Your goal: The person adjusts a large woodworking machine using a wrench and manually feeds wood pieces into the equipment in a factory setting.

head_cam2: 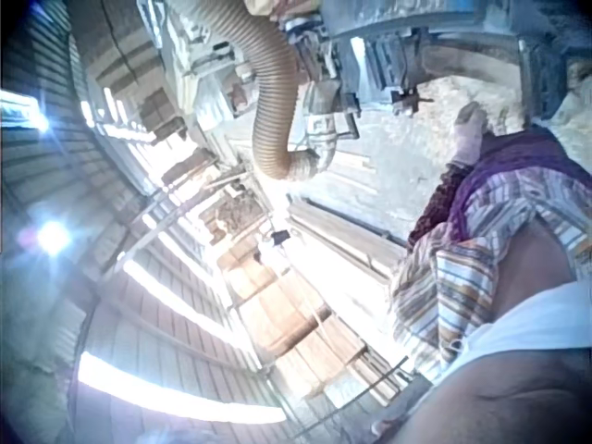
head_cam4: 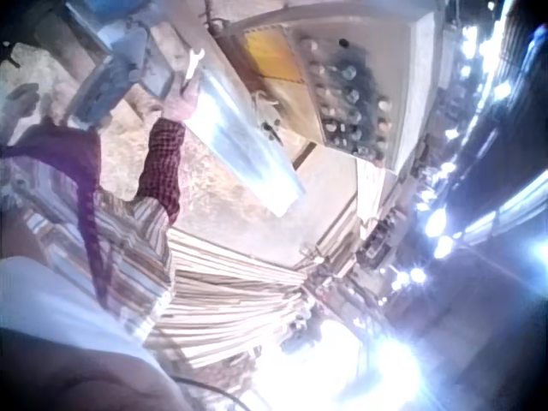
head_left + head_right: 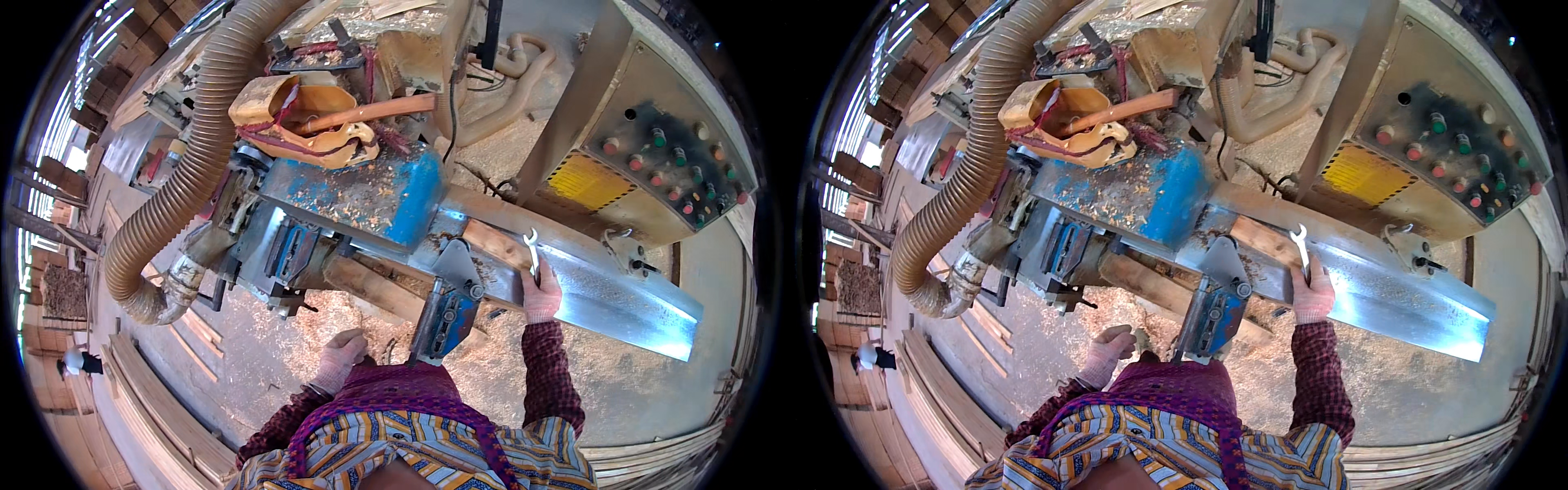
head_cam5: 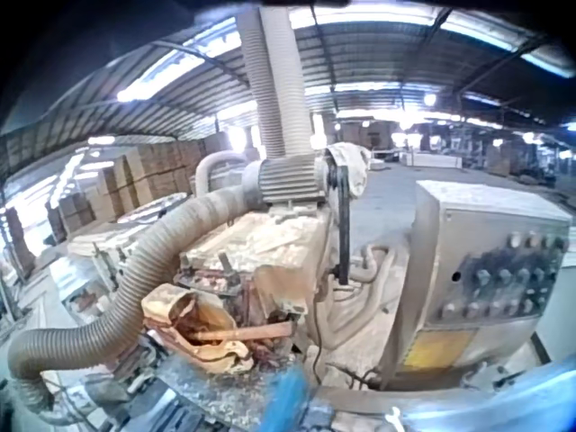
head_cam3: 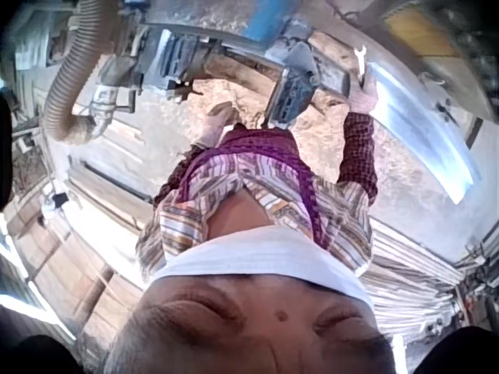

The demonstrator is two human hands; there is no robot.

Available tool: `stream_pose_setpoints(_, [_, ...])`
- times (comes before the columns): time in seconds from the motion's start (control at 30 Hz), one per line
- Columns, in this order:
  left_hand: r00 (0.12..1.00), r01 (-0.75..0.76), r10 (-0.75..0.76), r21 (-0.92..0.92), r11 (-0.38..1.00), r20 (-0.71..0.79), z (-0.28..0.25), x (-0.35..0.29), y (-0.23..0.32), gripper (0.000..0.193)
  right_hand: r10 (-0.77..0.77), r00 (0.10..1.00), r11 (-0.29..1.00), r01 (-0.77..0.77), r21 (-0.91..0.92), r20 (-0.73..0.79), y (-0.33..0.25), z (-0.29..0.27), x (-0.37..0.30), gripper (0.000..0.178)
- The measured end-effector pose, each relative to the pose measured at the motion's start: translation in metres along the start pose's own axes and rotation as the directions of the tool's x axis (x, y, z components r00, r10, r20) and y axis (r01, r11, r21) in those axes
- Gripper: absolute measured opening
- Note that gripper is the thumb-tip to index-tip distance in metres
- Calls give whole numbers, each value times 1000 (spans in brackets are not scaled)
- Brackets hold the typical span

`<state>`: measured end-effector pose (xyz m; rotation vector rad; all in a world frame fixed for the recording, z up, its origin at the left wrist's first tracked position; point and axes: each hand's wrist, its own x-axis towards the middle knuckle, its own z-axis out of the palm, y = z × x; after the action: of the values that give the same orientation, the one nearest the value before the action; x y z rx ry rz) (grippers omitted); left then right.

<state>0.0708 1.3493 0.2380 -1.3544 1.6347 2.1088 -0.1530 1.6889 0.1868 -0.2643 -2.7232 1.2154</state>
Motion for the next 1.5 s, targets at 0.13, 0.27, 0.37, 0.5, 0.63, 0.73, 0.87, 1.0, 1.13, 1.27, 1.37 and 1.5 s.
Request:
stream_pose_setpoints(0.13, [998,-1,0,10,1000,61,-1,13,-6,34,-195,952,968,226,-109,238,-4,-4,20,59])
stream_pose_setpoints(0.27, [999,-44,45,-37,998,16,5,14,-9,32,-167,914,937,264,-230,369,-32,11,40,56])
stream_pose_setpoints(0.37, [998,-38,40,-28,999,43,10,13,-8,32,-297,866,882,410,-233,402,-45,30,43,60])
stream_pose_setpoints(0.5, [998,-58,59,-22,998,36,3,14,-16,33,-304,852,891,413,-191,426,-39,38,44,60])
stream_pose_setpoints(0.63, [988,-141,152,255,957,-24,-16,9,-28,47,-580,760,814,555,172,293,-40,52,38,49])
stream_pose_setpoints(0.73, [968,-198,244,437,877,-52,-1,8,-29,44,-273,879,906,99,411,390,-35,44,31,53])
stream_pose_setpoints(0.87, [975,-198,220,366,909,-18,14,27,-8,41,-343,911,916,379,-136,228,-31,32,28,71])
stream_pose_setpoints(1.0, [976,-180,200,193,965,-91,4,34,-13,43,-192,926,938,270,-215,326,-36,45,26,65])
stream_pose_setpoints(1.13, [953,-240,257,115,964,-160,-6,33,-37,44,-156,913,930,264,-256,377,-40,66,26,59])
stream_pose_setpoints(1.27, [970,-186,192,51,981,-153,-14,33,-48,45,-120,896,906,274,-321,427,-29,65,46,54])
stream_pose_setpoints(1.37, [965,-193,207,102,976,-163,-16,29,-46,43,-197,818,761,475,-441,541,-13,59,69,50])
stream_pose_setpoints(1.5, [976,-175,192,155,972,-99,-17,24,-39,43,307,894,914,-373,161,327,8,76,76,40])
